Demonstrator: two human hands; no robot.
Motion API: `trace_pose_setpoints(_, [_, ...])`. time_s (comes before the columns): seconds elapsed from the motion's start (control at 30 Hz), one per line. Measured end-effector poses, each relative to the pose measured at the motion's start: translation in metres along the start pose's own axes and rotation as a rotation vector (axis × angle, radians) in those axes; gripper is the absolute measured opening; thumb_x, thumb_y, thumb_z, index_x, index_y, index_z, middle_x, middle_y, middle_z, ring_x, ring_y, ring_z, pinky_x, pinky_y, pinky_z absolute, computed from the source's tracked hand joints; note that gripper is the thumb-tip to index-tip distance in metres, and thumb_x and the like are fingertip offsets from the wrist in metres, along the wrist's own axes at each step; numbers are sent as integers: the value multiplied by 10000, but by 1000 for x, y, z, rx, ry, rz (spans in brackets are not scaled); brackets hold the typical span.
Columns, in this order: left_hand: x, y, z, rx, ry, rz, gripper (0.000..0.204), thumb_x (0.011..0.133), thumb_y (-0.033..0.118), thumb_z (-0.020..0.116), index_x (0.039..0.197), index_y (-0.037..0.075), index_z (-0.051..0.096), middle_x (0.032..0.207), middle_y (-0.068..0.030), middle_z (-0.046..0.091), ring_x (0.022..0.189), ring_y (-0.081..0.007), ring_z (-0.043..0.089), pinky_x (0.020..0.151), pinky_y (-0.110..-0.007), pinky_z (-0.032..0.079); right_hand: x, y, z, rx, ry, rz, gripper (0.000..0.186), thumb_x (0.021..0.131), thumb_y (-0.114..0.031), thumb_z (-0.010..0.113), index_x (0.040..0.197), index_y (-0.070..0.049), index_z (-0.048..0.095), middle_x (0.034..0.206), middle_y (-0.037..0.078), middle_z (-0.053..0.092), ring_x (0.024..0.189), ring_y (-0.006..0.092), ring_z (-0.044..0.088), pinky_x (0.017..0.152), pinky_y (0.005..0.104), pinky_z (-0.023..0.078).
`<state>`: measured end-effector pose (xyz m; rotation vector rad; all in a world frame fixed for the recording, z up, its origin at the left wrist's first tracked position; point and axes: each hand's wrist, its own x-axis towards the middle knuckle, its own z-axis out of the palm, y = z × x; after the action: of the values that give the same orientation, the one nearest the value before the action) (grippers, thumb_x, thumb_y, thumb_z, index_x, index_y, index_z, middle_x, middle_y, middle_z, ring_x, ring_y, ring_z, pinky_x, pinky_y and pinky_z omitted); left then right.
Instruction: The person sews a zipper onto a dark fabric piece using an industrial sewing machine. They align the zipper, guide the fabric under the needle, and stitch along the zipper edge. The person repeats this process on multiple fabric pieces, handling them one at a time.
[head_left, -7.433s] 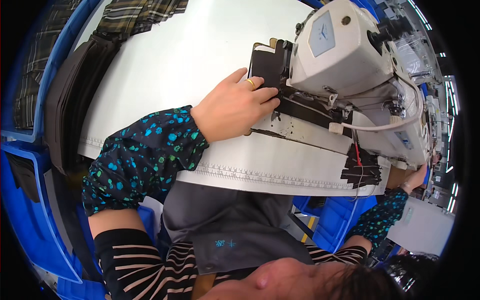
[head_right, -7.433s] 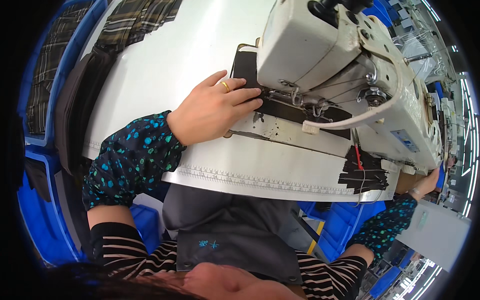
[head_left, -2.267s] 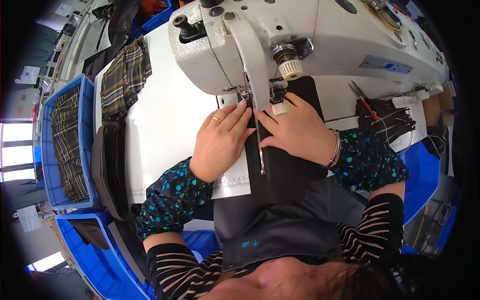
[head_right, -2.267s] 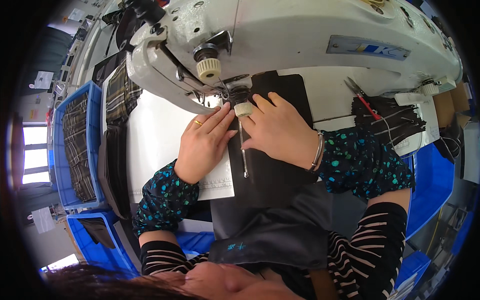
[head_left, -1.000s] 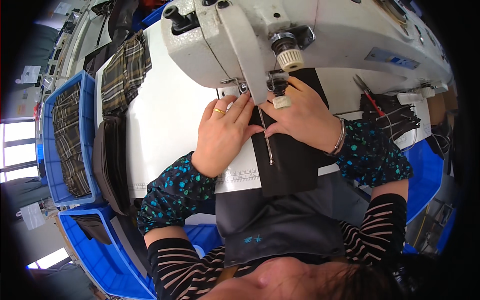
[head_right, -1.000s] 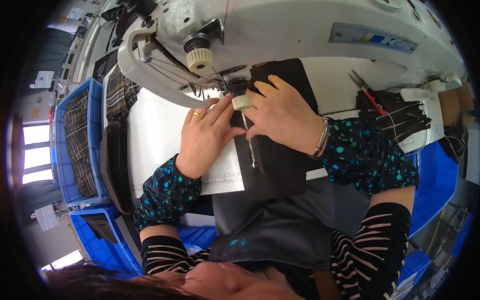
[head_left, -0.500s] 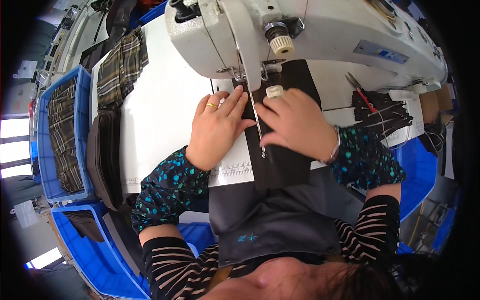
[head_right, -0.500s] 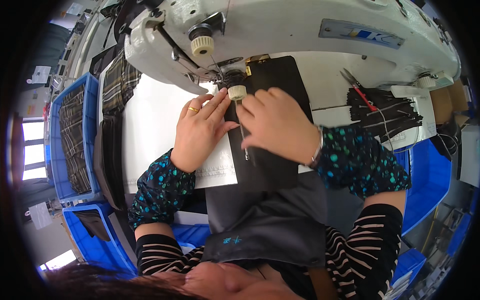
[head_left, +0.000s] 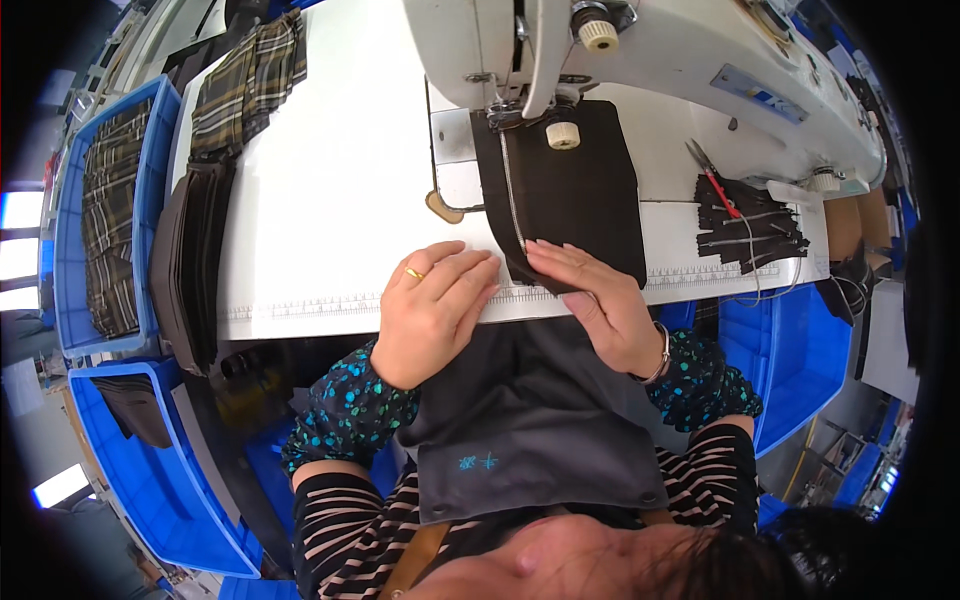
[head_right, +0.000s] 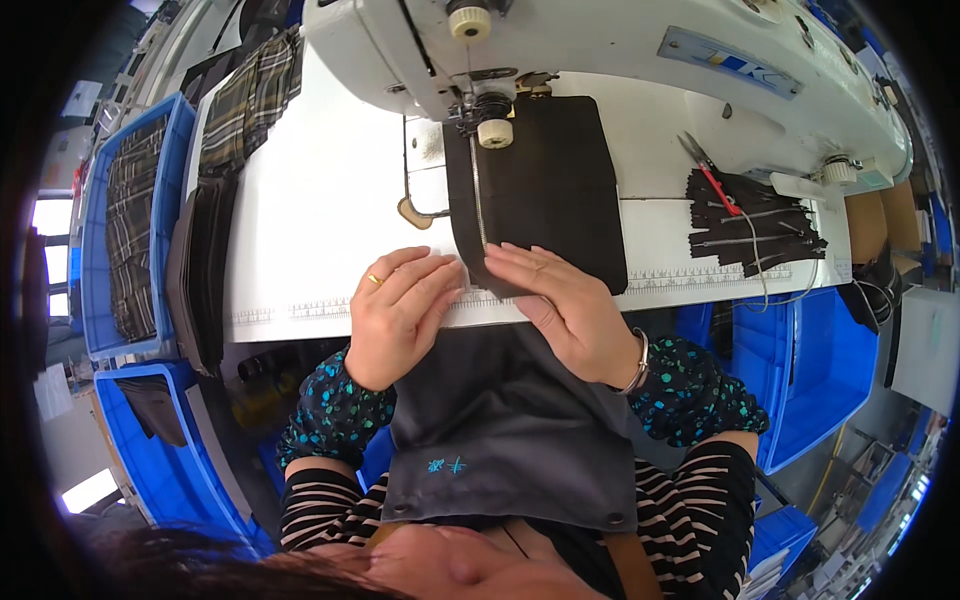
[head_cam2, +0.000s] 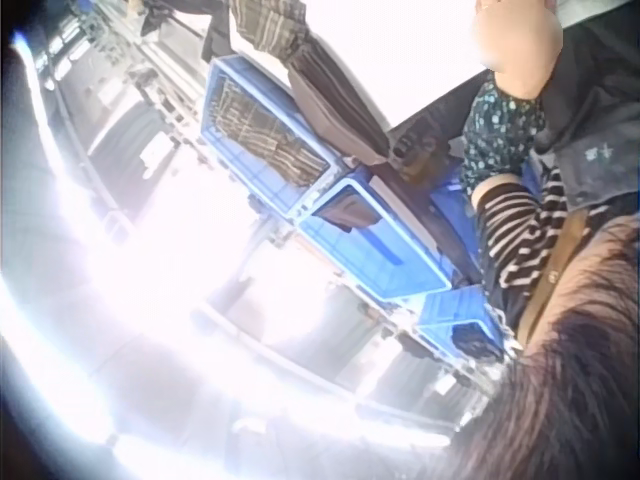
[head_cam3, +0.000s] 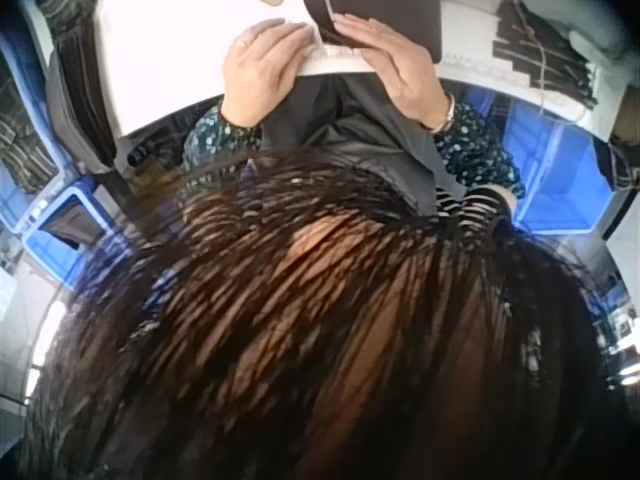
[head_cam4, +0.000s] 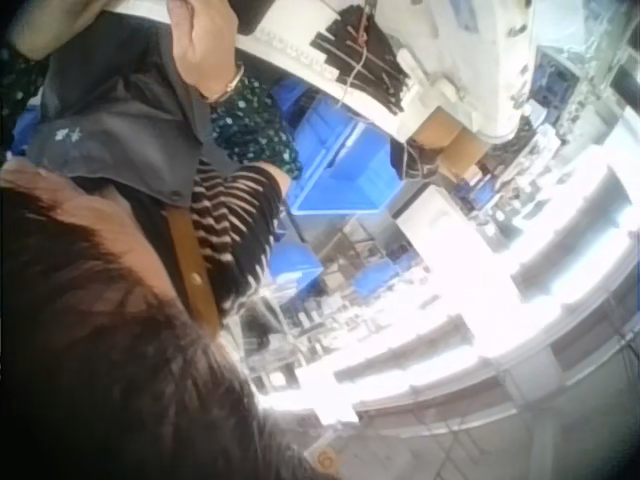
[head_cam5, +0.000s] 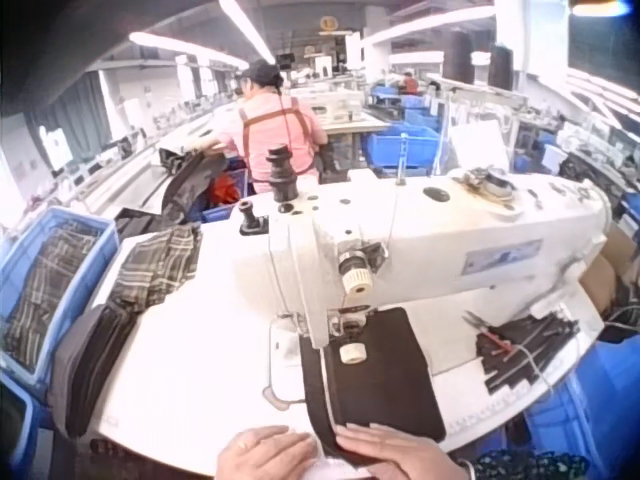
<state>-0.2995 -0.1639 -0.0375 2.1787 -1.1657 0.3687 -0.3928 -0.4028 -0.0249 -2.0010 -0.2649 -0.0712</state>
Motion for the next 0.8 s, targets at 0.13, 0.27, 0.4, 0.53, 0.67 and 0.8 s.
trace_pose_setpoints(0.13, [4,4,5,-68,47,64,263,833,92,816,1091,59,776,1077,-50,756,1039,-254,705,861,-379,582,1,-1,-1,-29,-18,-7,392,1108,-198,529,1432,-11,643,1489,163,641,1433,332,569,1226,465,391])
trace_pose_setpoints(0.27, [1,2,13,-66,82,98,269,798,76,803,1065,59,779,1023,-48,752,997,-234,716,803,-363,594,2,0,1,-50,-17,-13,396,1111,-209,524,1436,-13,640,1489,161,642,1437,330,566,1229,469,388])
trace_pose_setpoints(0.4, [-3,-2,20,-12,146,173,289,769,80,749,1056,59,775,996,-42,749,930,-214,725,770,-348,600,2,0,2,-68,-23,-7,397,1109,-209,528,1437,-16,640,1492,160,640,1440,332,561,1230,474,386])
trace_pose_setpoints(0.53, [-3,-2,18,16,86,201,295,754,113,716,1041,60,764,1032,-34,733,925,-198,723,764,-332,601,2,-1,2,-99,-44,-14,397,1108,-211,527,1437,-19,640,1495,167,635,1440,343,558,1230,474,385])
trace_pose_setpoints(0.67, [-3,-2,18,77,86,246,284,759,137,701,1028,58,751,1094,-44,705,996,-203,703,765,-319,588,5,-6,-12,-137,-22,-55,411,1112,-215,520,1445,0,625,1544,207,580,1474,369,517,1236,459,372])
trace_pose_setpoints(0.8, [-6,5,18,192,27,282,229,787,138,678,987,43,734,1094,-70,682,1094,-231,660,767,-307,560,10,30,-41,59,410,72,471,1123,-201,514,1532,35,507,1629,190,472,1517,317,448,1222,428,383])
